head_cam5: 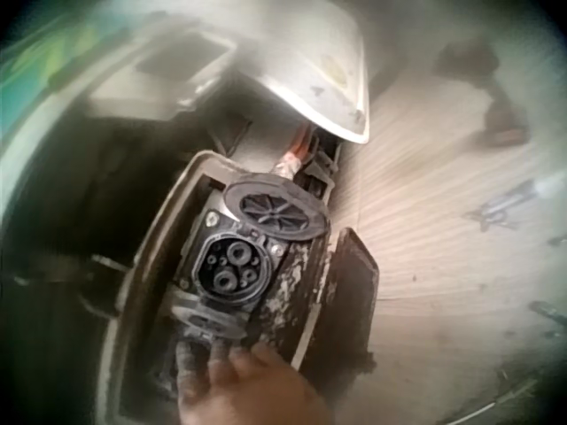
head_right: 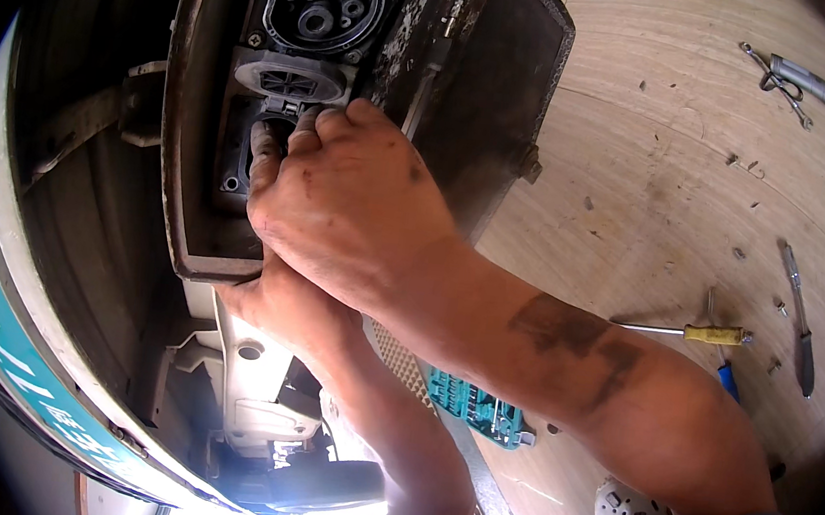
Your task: The person removes screws and internal components of an electric vehicle charging port using a screwdriver, and then manipulates wires and connectors by hand to replace parts of the assembly.
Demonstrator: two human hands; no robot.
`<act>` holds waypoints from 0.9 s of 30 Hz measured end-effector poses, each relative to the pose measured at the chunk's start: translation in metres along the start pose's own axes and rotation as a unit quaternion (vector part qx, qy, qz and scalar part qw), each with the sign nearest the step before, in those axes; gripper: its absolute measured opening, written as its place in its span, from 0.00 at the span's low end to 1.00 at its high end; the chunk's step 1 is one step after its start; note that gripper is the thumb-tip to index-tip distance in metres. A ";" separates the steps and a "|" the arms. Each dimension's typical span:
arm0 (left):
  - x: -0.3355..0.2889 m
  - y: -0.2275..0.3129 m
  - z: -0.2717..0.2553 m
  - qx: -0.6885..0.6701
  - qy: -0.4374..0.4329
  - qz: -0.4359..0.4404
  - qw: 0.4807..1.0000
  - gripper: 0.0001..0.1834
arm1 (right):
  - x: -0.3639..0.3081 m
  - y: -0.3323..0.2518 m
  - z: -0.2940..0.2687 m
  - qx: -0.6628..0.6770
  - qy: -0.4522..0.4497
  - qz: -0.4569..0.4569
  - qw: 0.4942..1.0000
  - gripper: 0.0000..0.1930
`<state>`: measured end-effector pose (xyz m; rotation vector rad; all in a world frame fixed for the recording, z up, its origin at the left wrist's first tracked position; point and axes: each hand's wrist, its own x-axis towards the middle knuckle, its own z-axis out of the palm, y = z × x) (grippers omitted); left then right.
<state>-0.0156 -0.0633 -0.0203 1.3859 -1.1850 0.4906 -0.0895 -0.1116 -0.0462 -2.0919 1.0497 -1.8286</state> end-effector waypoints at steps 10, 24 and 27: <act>0.000 0.007 0.004 0.078 -0.012 0.055 0.995 0.29 | 0.001 0.000 0.006 0.006 0.072 0.017 0.997 0.25; -0.006 0.019 0.011 0.100 0.014 0.019 0.995 0.30 | -0.001 0.006 0.004 0.048 0.043 0.003 0.998 0.42; -0.004 0.014 0.010 0.100 0.016 0.016 0.995 0.31 | -0.001 0.004 0.008 0.036 0.061 0.018 0.997 0.41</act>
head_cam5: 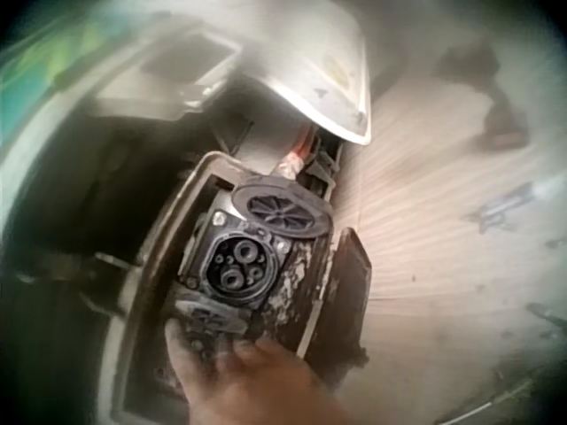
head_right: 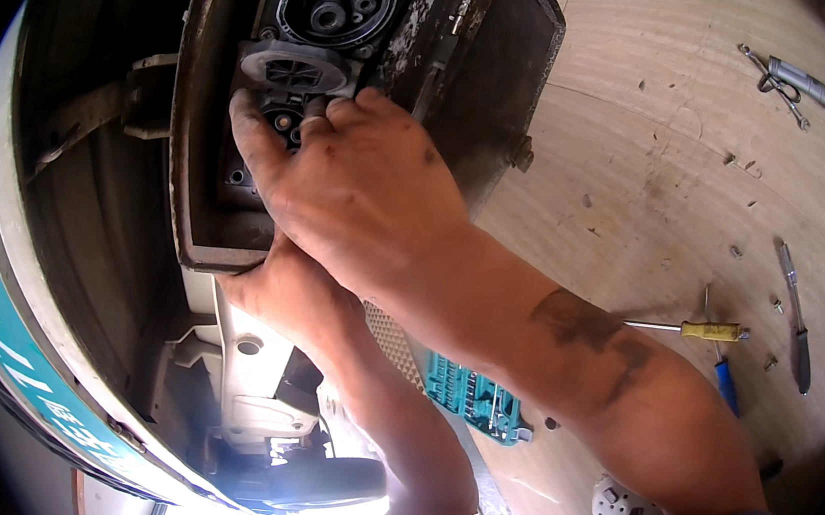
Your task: The person removes screws and internal components of an electric vehicle charging port using a screwdriver, and then manipulates wires and connectors by hand to replace parts of the assembly.
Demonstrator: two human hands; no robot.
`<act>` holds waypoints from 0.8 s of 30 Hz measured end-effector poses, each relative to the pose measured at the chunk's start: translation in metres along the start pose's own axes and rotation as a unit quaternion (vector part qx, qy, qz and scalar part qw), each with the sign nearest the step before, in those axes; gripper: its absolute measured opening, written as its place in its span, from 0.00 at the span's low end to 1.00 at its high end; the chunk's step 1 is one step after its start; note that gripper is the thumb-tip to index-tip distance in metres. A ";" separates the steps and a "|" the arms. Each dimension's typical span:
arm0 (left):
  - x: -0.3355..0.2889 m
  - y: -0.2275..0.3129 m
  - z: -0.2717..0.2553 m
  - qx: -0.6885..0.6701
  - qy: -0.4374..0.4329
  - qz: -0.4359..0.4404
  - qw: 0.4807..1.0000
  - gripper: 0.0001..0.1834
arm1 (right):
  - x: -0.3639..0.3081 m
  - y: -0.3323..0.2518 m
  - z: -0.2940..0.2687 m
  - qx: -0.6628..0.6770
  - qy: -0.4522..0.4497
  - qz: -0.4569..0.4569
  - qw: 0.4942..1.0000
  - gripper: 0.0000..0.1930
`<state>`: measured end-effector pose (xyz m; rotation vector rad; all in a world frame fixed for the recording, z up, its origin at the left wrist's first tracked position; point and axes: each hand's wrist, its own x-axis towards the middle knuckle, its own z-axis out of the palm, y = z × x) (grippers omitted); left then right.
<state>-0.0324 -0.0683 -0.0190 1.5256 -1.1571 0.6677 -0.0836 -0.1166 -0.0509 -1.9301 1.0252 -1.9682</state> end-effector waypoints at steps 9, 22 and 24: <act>0.000 0.000 0.002 -0.016 0.003 0.056 0.998 0.45 | 0.003 0.008 -0.017 0.097 -0.059 -0.017 0.993 0.44; 0.002 -0.001 0.008 0.391 0.126 0.298 0.862 0.73 | 0.015 0.006 -0.030 0.049 -0.199 0.025 0.978 0.41; 0.003 0.002 0.006 0.391 0.113 0.281 0.869 0.74 | 0.011 0.007 -0.024 0.075 -0.095 0.009 0.993 0.39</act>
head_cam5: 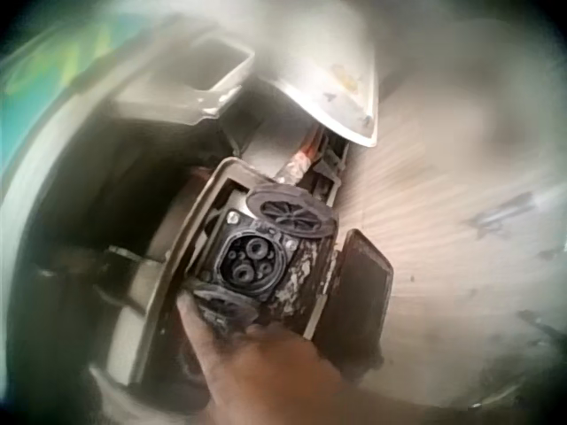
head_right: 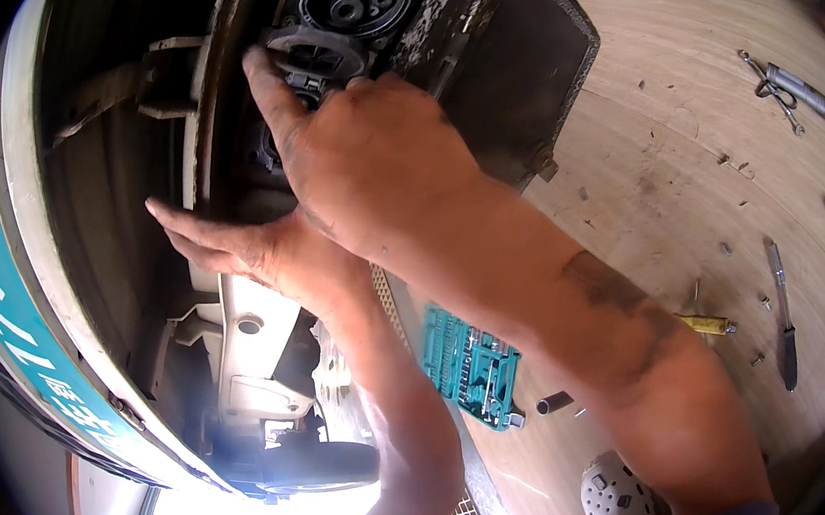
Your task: The person removes screws and internal components of an electric vehicle charging port using a screwdriver, and then manipulates wires and connectors by hand to replace parts of the assembly.
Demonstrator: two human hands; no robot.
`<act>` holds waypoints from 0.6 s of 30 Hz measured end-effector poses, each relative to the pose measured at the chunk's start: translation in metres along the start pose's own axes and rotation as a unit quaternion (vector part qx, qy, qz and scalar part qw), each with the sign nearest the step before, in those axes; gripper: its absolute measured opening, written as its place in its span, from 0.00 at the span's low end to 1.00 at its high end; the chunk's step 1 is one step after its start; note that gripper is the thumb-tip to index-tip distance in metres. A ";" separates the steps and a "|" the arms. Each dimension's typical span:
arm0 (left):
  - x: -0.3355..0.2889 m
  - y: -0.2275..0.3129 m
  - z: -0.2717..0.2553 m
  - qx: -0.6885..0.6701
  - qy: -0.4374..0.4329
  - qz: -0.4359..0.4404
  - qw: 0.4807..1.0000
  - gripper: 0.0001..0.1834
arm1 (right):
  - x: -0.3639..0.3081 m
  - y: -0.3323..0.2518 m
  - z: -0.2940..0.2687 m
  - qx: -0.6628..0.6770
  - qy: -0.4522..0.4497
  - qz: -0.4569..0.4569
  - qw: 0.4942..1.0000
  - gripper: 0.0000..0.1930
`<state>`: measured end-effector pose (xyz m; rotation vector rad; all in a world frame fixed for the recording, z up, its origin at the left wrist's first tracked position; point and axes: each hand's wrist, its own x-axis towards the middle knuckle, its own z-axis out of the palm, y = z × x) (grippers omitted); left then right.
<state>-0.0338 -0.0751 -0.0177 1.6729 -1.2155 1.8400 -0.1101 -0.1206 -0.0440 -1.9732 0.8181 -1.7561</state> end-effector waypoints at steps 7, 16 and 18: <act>0.002 -0.013 -0.001 -0.169 -0.066 -0.094 0.979 0.70 | 0.004 0.007 -0.014 0.107 -0.073 -0.005 0.992 0.44; 0.005 -0.006 -0.009 -0.226 -0.087 -0.147 0.959 0.63 | 0.005 0.004 -0.020 0.115 -0.113 0.004 0.987 0.45; 0.005 -0.006 -0.008 -0.232 -0.109 -0.189 0.948 0.63 | 0.006 0.005 -0.019 0.119 -0.120 0.009 0.986 0.45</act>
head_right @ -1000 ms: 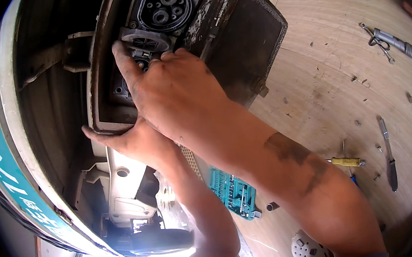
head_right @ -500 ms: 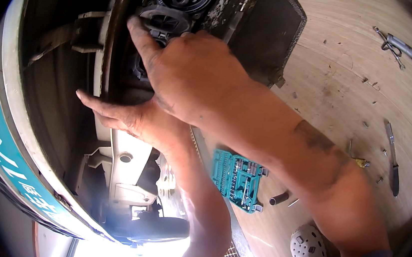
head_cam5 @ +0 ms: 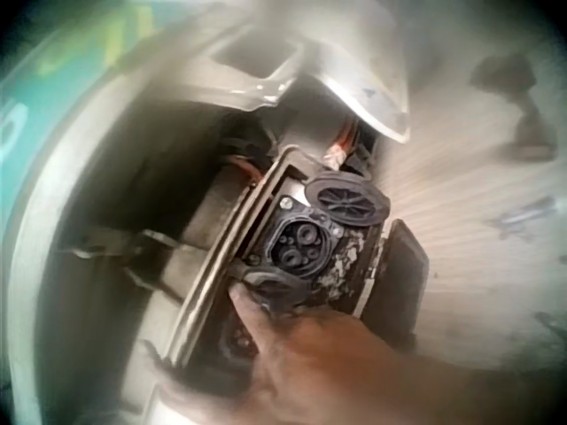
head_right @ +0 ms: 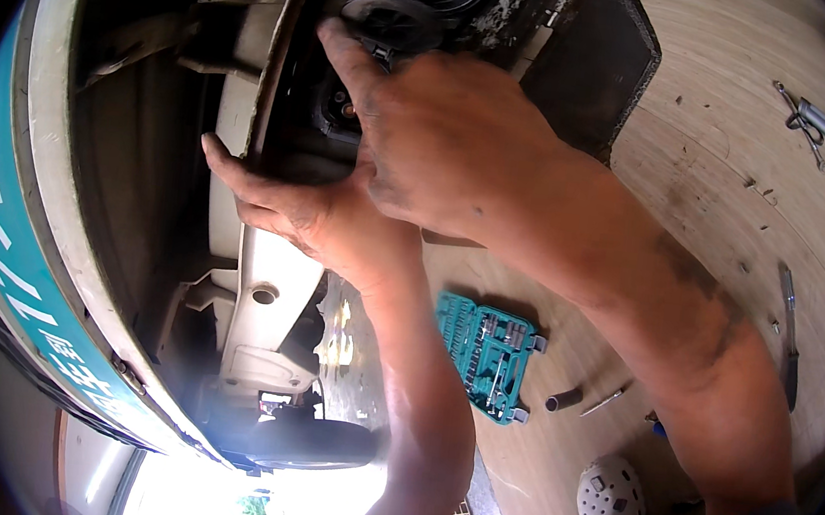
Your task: The person removes screws and internal components of an electric vehicle charging port using a screwdriver, and then manipulates wires and connectors by hand to replace parts of the assembly.
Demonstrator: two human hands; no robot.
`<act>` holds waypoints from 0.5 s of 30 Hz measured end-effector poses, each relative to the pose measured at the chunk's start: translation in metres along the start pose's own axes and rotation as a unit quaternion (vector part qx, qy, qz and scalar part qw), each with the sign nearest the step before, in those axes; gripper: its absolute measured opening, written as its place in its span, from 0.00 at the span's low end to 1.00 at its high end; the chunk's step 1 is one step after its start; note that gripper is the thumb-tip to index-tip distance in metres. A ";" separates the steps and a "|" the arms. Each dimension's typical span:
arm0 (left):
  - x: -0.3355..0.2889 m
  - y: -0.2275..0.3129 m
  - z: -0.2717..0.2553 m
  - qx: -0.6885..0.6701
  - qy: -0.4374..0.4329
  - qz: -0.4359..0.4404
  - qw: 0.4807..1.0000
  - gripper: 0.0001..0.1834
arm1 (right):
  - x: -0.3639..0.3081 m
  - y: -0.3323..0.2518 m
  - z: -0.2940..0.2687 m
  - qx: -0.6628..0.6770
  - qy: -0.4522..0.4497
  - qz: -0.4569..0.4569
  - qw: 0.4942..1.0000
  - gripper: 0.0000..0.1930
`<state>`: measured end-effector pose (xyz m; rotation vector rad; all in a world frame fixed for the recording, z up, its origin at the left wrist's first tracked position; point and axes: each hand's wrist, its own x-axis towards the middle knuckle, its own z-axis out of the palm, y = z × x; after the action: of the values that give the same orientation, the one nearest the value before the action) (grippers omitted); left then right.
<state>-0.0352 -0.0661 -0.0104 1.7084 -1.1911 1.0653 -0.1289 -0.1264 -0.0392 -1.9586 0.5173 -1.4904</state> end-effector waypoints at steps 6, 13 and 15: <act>0.000 -0.008 -0.009 0.117 0.026 0.132 0.984 0.66 | 0.001 -0.003 -0.001 -0.004 -0.016 0.014 1.000 0.46; 0.016 -0.008 -0.012 0.195 0.005 0.244 0.950 0.57 | 0.004 -0.009 -0.009 -0.027 -0.093 0.074 0.993 0.47; 0.019 -0.015 -0.007 0.223 0.031 0.266 0.937 0.54 | 0.002 -0.003 0.002 -0.003 -0.045 0.039 0.998 0.48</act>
<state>-0.0187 -0.0617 0.0073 1.6944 -1.4999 1.8183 -0.1267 -0.1251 -0.0366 -1.9771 0.5536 -1.3467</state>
